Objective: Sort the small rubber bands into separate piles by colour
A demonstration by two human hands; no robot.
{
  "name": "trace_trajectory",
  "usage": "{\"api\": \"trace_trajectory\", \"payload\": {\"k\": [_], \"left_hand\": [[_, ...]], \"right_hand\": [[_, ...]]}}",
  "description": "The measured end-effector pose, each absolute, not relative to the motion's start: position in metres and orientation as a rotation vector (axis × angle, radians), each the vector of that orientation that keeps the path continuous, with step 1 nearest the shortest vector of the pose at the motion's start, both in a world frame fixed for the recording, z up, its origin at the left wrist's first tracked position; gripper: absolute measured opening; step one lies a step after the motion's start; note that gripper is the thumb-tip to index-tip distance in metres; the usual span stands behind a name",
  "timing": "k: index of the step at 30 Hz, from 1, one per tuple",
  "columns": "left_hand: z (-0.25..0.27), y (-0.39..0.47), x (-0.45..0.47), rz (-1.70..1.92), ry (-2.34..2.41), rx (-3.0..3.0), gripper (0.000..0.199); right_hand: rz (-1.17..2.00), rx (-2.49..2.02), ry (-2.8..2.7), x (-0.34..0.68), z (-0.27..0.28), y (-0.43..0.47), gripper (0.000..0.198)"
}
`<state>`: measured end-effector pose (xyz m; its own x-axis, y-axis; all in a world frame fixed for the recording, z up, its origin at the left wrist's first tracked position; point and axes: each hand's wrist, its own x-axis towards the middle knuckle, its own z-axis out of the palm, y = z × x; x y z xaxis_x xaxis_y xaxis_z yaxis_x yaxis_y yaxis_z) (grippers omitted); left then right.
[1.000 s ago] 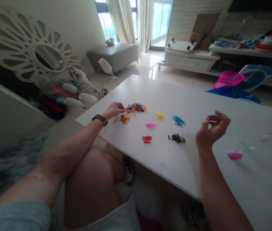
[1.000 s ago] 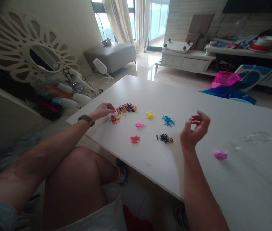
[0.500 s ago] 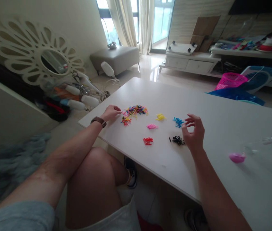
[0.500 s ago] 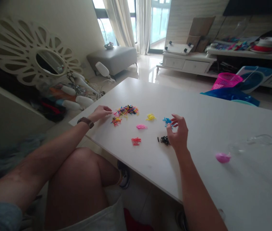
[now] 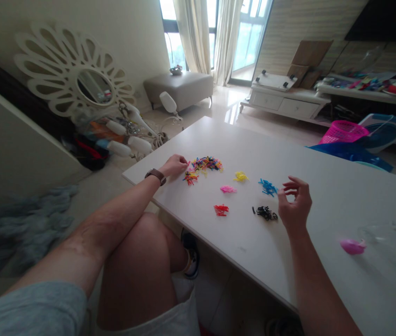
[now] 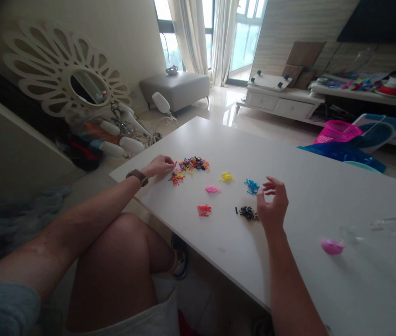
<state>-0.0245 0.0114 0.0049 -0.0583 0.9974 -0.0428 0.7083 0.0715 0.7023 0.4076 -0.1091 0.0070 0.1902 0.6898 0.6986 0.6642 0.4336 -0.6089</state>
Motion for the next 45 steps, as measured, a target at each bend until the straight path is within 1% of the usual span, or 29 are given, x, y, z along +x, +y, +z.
{"api": "trace_trajectory", "payload": {"k": [2, 4, 8, 9, 11, 13, 15, 19, 23, 31, 33, 35, 38, 39, 40, 42, 45], "left_hand": [[0.005, 0.012, -0.026, 0.761, 1.796, 1.688, 0.015], [0.003, 0.012, -0.027, 0.808, 1.76, 1.685, 0.017], [0.0, 0.012, -0.027, 0.841, 1.657, 1.667, 0.031], [-0.001, 0.012, -0.027, 0.836, 1.639, 1.669, 0.035], [-0.003, 0.013, -0.028, 0.825, 1.622, 1.684, 0.037], [-0.005, 0.013, -0.03, 0.818, 1.613, 1.699, 0.038], [-0.006, 0.013, -0.031, 0.812, 1.619, 1.712, 0.036], [-0.003, 0.01, -0.033, 0.79, 1.627, 1.755, 0.029], [0.002, 0.007, -0.032, 0.776, 1.635, 1.783, 0.026], [-0.001, 0.011, -0.012, 0.871, 1.799, 1.736, 0.022], [-0.003, 0.012, -0.005, 0.85, 1.849, 1.727, 0.019], [-0.005, 0.013, -0.001, 0.804, 1.867, 1.75, 0.017], [-0.007, 0.015, 0.0, 0.779, 1.888, 1.815, 0.017], [-0.008, 0.015, -0.001, 0.775, 1.897, 1.835, 0.017], [-0.008, 0.015, -0.002, 0.769, 1.904, 1.851, 0.017], [-0.008, 0.015, -0.004, 0.753, 1.908, 1.864, 0.015], [-0.009, 0.014, -0.008, 0.778, 1.905, 1.833, 0.013]], "right_hand": [[0.015, -1.244, -1.509, 0.408, 0.008, -0.109, 0.044], [-0.015, -1.19, -1.505, 0.41, 0.012, -0.11, 0.049], [-0.19, -0.986, -1.331, 0.413, 0.025, -0.115, 0.073], [-0.225, -0.976, -1.297, 0.413, 0.028, -0.117, 0.075], [-0.213, -1.038, -1.4, 0.41, 0.03, -0.119, 0.068], [-0.106, -1.125, -1.68, 0.402, 0.027, -0.121, 0.053], [-0.014, -1.136, -1.903, 0.394, 0.023, -0.121, 0.044], [-0.013, -1.112, -1.881, 0.388, 0.02, -0.122, 0.04], [-0.032, -1.149, -1.806, 0.392, 0.022, -0.122, 0.038], [-0.05, -1.131, -1.833, 0.392, 0.019, -0.12, 0.039], [-0.056, -1.131, -1.833, 0.393, 0.019, -0.12, 0.04], [-0.094, -1.113, -1.773, 0.395, 0.019, -0.121, 0.047], [-0.184, -1.046, -1.501, 0.4, 0.021, -0.121, 0.069], [-0.193, -1.039, -1.408, 0.402, 0.022, -0.12, 0.073], [-0.184, -1.046, -1.341, 0.403, 0.022, -0.12, 0.074], [-0.12, -1.104, -1.314, 0.403, 0.019, -0.118, 0.068], [-0.013, -1.185, -1.433, 0.396, 0.013, -0.118, 0.058]]}}
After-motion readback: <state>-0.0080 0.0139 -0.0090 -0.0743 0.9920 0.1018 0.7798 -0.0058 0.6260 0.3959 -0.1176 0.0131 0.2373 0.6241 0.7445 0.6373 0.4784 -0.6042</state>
